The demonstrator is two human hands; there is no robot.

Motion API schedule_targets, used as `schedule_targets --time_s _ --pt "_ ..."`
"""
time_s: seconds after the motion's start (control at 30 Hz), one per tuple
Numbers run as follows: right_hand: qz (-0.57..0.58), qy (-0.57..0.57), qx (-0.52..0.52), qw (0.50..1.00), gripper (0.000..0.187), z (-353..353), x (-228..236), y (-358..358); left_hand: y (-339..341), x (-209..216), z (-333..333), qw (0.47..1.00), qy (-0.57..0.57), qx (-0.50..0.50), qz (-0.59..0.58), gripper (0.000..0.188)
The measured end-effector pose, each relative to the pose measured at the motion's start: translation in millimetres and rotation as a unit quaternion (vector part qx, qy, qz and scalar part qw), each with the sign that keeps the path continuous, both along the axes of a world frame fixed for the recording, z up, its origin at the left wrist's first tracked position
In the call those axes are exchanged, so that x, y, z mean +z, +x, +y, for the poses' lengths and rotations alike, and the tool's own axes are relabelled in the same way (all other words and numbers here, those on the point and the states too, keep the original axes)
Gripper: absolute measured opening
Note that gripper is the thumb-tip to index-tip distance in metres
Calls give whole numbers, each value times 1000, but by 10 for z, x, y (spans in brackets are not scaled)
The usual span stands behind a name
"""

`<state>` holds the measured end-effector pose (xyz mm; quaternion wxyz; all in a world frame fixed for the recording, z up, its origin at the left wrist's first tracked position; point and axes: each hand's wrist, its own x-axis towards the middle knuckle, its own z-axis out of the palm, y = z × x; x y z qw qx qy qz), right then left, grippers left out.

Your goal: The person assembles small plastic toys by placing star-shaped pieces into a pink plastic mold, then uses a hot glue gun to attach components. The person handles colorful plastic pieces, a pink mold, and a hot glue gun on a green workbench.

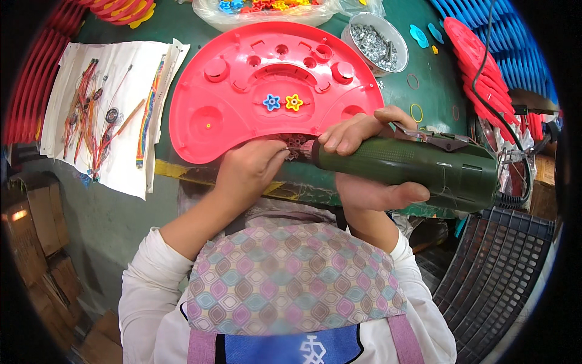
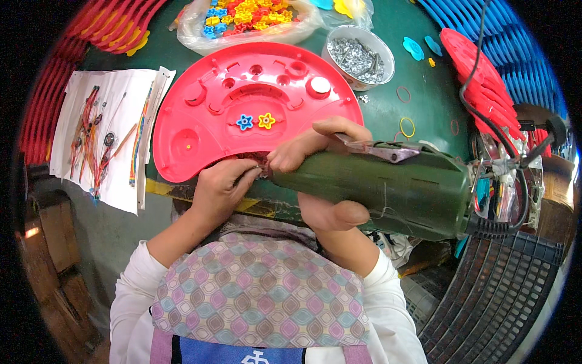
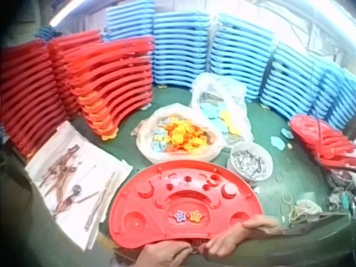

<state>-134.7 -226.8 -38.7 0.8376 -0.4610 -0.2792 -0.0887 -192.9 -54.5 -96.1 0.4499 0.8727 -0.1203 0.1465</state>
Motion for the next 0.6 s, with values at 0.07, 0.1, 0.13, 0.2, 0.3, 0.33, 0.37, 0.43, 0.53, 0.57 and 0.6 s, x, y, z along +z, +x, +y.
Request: schedule_targets --time_s 0.07,0.1,0.13,0.2,0.3,0.33,0.37,0.43,0.53,0.57,0.6 --pt "0 5 3 1000 109 -9 2 4 -38 43 2 1000 26 14 8 13" --pt "1 3 6 1000 109 -13 4 7 -54 58 4 999 39 23 12 12" --pt "2 1 6 1000 108 -9 14 5 -60 68 22 998 59 21 3 13" --pt "-1 -9 3 1000 107 -8 40 -4 -77 80 48 995 100 20 -15 14" --pt "11 -7 -3 1000 105 73 67 -54 -100 118 77 987 141 11 -74 15" --pt "25 -12 -12 1000 104 101 86 -97 -95 124 99 985 148 -8 -83 16" --pt "36 -22 -33 999 103 108 112 -131 -94 143 120 983 159 -25 -89 17" --pt "37 -25 -33 998 108 150 158 -159 -140 122 152 979 184 -21 -86 19" --pt "42 -39 -20 998 105 173 242 -178 -193 185 189 976 176 -7 -127 21" --pt "44 -40 -17 998 104 188 264 -188 -209 211 214 971 190 3 -147 20" --pt "47 -43 -15 998 104 222 288 -194 -219 251 249 967 191 12 -166 21"
